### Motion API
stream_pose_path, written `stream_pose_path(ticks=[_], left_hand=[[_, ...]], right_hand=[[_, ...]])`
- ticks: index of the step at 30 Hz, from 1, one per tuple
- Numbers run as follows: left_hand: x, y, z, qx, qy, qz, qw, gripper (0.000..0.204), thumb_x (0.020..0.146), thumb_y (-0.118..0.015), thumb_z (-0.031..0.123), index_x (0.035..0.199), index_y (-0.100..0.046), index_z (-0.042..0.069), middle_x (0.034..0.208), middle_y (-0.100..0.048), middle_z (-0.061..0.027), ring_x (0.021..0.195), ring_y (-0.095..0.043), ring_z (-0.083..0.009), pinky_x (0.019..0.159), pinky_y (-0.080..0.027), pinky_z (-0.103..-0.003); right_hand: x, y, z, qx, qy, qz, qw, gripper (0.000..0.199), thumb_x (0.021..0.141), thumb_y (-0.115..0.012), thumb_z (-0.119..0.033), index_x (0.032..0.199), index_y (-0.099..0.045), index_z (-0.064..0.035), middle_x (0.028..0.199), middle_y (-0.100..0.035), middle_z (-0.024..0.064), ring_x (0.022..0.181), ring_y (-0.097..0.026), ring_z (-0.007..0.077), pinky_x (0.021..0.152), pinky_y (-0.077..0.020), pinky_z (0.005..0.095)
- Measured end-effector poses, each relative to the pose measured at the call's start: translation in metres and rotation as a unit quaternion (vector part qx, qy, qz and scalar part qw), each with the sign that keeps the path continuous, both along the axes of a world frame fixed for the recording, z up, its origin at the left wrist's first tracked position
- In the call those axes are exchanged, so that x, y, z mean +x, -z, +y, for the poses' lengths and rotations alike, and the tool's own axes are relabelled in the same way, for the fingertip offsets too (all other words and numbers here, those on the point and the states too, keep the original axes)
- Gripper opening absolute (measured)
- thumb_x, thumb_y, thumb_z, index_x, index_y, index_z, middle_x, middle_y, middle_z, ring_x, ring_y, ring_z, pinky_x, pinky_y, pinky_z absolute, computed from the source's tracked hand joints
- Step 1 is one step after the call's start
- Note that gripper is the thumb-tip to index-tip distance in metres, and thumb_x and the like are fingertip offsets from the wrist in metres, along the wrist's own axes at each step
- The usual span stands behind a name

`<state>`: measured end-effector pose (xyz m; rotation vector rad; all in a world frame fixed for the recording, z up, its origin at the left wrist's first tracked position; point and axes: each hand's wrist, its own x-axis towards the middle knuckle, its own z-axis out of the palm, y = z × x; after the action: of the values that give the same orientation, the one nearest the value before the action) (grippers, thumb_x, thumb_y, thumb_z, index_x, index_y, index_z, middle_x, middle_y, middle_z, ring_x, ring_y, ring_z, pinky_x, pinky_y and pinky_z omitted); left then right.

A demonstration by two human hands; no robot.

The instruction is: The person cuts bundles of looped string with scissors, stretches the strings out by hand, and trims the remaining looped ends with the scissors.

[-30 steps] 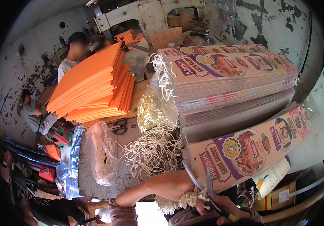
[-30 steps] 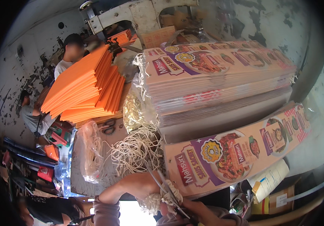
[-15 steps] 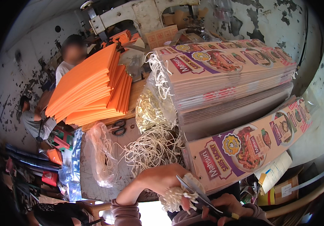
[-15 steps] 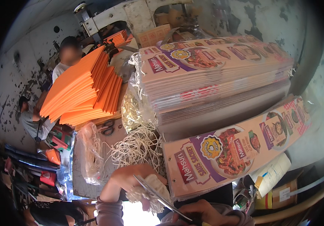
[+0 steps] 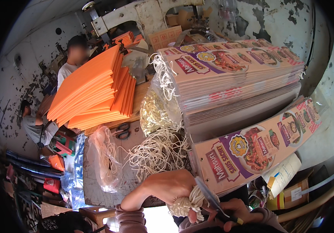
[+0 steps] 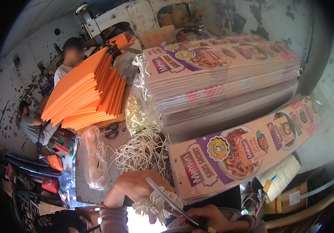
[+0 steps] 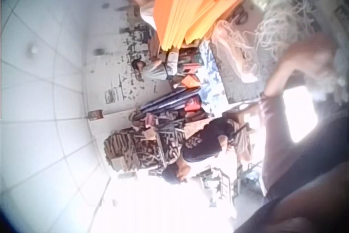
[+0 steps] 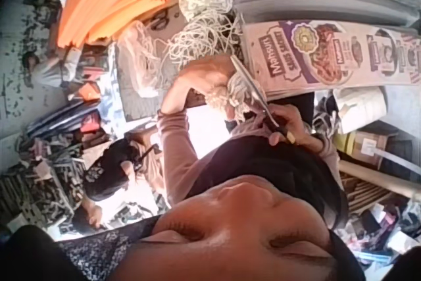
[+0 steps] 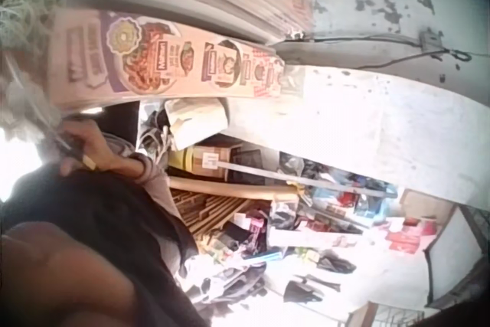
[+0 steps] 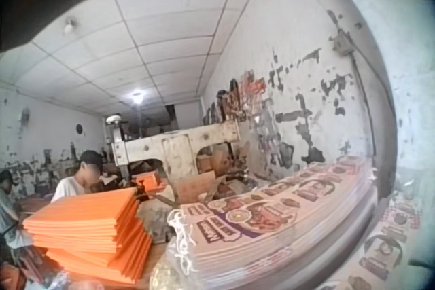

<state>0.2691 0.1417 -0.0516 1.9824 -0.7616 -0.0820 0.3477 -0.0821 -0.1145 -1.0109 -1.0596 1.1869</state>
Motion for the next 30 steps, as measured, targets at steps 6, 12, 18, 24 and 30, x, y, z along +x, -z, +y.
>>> stream_pose_path(ticks=[6, 12, 18, 24, 30], left_hand=[[0.008, -0.012, 0.0, -0.063, 0.05, -0.047, 0.996, 0.033, 0.072, -0.059, 0.031, 0.081, -0.056, 0.0, 0.085, -0.057, -0.0158, 0.069, -0.058, -0.0299, 0.054, -0.047, -0.032], [-0.004, -0.012, 0.016, -0.048, -0.055, -0.056, 0.996, 0.041, 0.055, -0.07, 0.038, 0.083, -0.062, 0.01, 0.08, -0.057, -0.0067, 0.072, -0.058, -0.0244, 0.057, -0.045, -0.031], [-0.005, -0.014, 0.015, 0.001, -0.082, -0.038, 0.996, 0.039, 0.055, -0.07, 0.039, 0.08, -0.063, 0.009, 0.086, -0.058, -0.0082, 0.073, -0.058, -0.0254, 0.06, -0.045, -0.032], [0.01, -0.003, -0.005, -0.065, -0.02, 0.011, 0.998, 0.031, 0.06, -0.069, 0.03, 0.079, -0.061, 0.006, 0.084, -0.057, -0.0085, 0.076, -0.056, -0.0272, 0.062, -0.044, -0.034], [0.008, 0.011, -0.018, -0.042, 0.006, 0.046, 0.998, 0.034, 0.069, -0.063, 0.025, 0.09, -0.055, -0.001, 0.086, -0.056, -0.0159, 0.076, -0.054, -0.033, 0.064, -0.044, -0.037]], right_hand=[[0.006, -0.011, -0.021, -0.021, 0.03, -0.01, 0.999, 0.075, 0.052, -0.069, -0.056, 0.094, -0.05, 0.0034, 0.078, -0.049, 0.007, 0.07, -0.047, 0.0152, 0.063, -0.0377, 0.0268], [0.019, -0.024, -0.018, -0.005, -0.052, -0.119, 0.992, 0.072, 0.057, -0.065, -0.055, 0.097, -0.049, 0.0022, 0.075, -0.047, 0.0102, 0.064, -0.048, 0.0214, 0.058, -0.0381, 0.0303], [0.015, -0.023, -0.013, 0.014, -0.039, -0.124, 0.991, 0.07, 0.059, -0.064, -0.055, 0.097, -0.048, 0.0017, 0.073, -0.046, 0.0092, 0.06, -0.046, 0.0197, 0.054, -0.0369, 0.0297], [0.011, -0.022, -0.026, -0.05, -0.024, -0.103, 0.993, 0.074, 0.061, -0.061, -0.056, 0.102, -0.046, 0.003, 0.081, -0.05, 0.0078, 0.07, -0.046, 0.0144, 0.062, -0.0371, 0.0272], [0.003, -0.025, 0.006, 0.006, 0.009, -0.037, 0.999, 0.072, 0.06, -0.065, -0.053, 0.102, -0.048, 0.0026, 0.078, -0.052, 0.006, 0.067, -0.047, 0.0116, 0.059, -0.0379, 0.0248]])
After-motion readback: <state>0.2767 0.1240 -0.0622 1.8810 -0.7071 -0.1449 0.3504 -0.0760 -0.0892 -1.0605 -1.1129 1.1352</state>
